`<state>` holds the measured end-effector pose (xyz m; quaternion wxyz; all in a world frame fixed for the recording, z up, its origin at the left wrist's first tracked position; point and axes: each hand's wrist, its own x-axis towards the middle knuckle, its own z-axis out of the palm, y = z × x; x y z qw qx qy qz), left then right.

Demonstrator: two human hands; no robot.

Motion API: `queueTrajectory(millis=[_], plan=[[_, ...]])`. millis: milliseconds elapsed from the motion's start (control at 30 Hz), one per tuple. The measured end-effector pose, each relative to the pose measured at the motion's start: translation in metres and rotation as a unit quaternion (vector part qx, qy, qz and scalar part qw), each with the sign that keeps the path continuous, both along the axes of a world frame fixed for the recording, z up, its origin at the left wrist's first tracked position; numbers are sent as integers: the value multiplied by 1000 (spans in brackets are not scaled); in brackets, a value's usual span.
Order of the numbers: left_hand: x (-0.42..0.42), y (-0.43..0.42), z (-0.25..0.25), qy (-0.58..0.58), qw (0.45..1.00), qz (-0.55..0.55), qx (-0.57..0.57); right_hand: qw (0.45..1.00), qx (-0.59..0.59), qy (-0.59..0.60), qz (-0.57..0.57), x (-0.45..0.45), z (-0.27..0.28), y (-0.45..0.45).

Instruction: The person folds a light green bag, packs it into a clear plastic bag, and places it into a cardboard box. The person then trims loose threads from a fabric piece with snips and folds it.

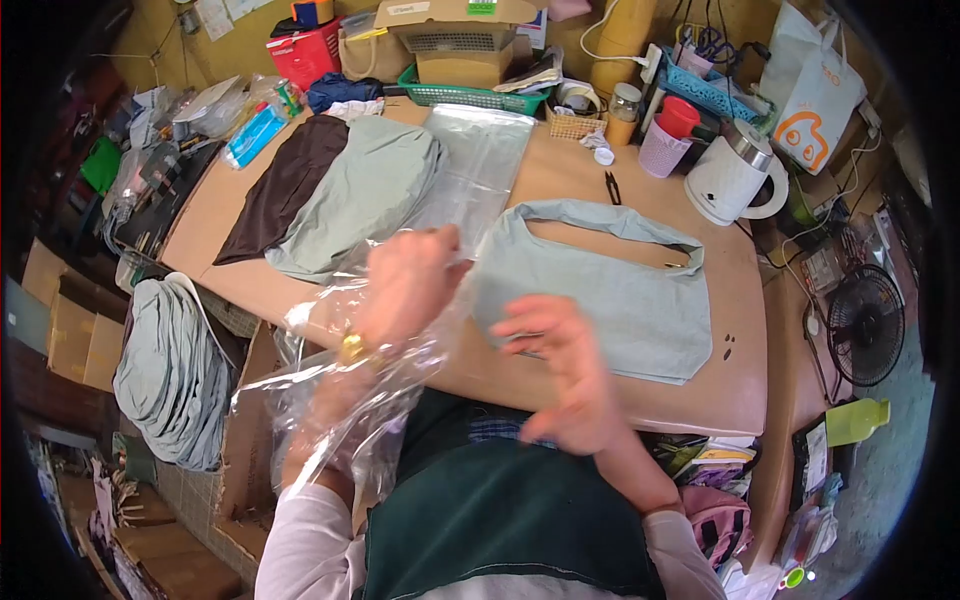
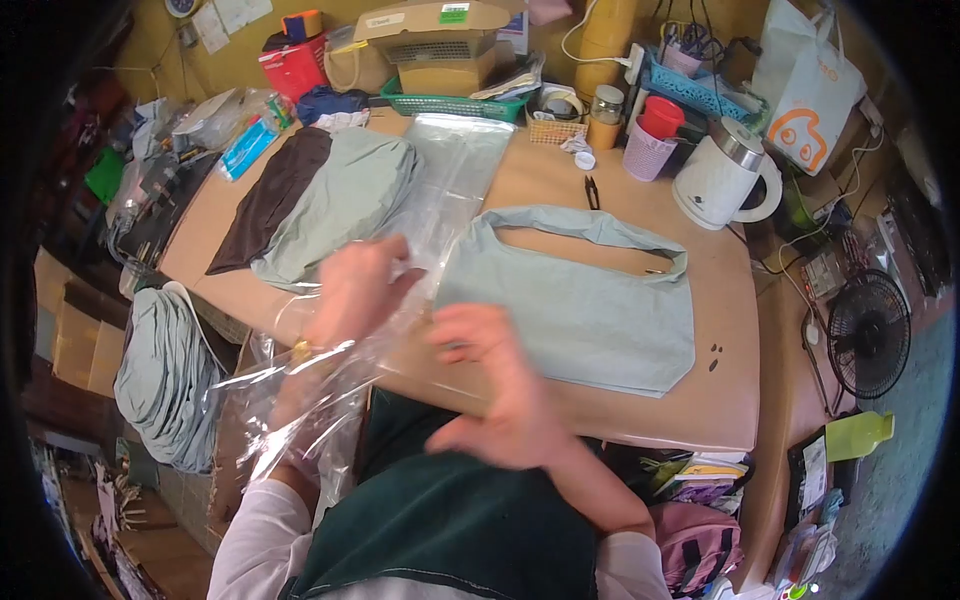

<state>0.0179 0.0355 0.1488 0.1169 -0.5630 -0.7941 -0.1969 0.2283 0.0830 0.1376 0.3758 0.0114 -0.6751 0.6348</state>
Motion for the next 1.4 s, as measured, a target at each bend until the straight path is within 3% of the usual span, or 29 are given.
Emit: queueTrajectory(millis=[67,167,300,367,400,467,533,600,700,733,767,800,867,900,967,1033,1067,1100,1133,1167,1200,1233,1267,1300,1333,1367,1400], plan=[[0,21,-16,-32,997,-36,-55,934,341,-109,22,-18,29,-24],[0,35,-22,-48,995,-60,-64,890,431,-143,40,-48,-16,-45],[-38,26,-32,-55,998,6,-18,920,344,-147,119,-24,-55,0],[-64,5,-24,-218,973,2,71,872,305,-383,14,14,-48,47],[-60,1,-18,-218,973,3,70,889,265,-366,-74,32,-55,73],[-44,-13,-4,-250,964,40,80,851,254,-334,-316,52,-39,93],[-5,-8,-5,-202,969,-74,120,789,310,-205,-489,39,6,69],[35,-5,-1,-199,959,-171,105,861,272,-94,-418,18,32,28],[43,-10,24,-208,949,-215,98,891,260,-125,-350,-1,8,-2],[35,-12,29,-202,947,-220,115,956,74,-187,-215,2,-3,-4],[27,-14,30,-291,924,-203,141,963,-113,-237,-64,4,-10,-2],[12,-16,32,-358,905,-162,165,963,-112,-239,-63,10,-14,3],[-20,-27,37,-431,875,-119,184,909,-143,-353,168,29,-21,19],[-33,-34,40,-438,872,-119,185,911,-141,-351,167,31,-23,23],[-51,-43,41,-448,858,-96,231,901,198,-267,280,34,-29,29],[-83,-52,35,-473,826,-90,294,907,240,-253,235,39,-44,30],[-93,-53,30,-494,790,-81,354,917,183,-249,251,44,-46,32],[-92,-53,27,-495,789,-82,355,924,126,-242,266,49,-48,35],[-90,-55,25,-515,775,-109,350,912,-32,-237,332,60,-49,45],[-87,-57,20,-534,760,-138,344,940,-119,-107,302,76,-61,62],[-91,-70,7,-572,763,-192,232,946,-214,-9,242,90,-60,76],[-83,-66,13,-498,812,-305,9,937,-282,98,179,104,-59,90],[-75,-61,19,-367,802,-436,-181,927,-323,133,135,115,-57,98],[-48,-60,16,-432,775,-373,-271,914,-358,167,89,126,-54,106],[-47,-63,7,-430,775,-375,-271,934,-330,37,133,132,-61,109],[-51,-63,-8,-577,750,-310,-94,936,-315,-30,152,135,-65,111],[-56,-63,-18,-692,681,-225,88,935,-295,-96,174,133,-60,109]])
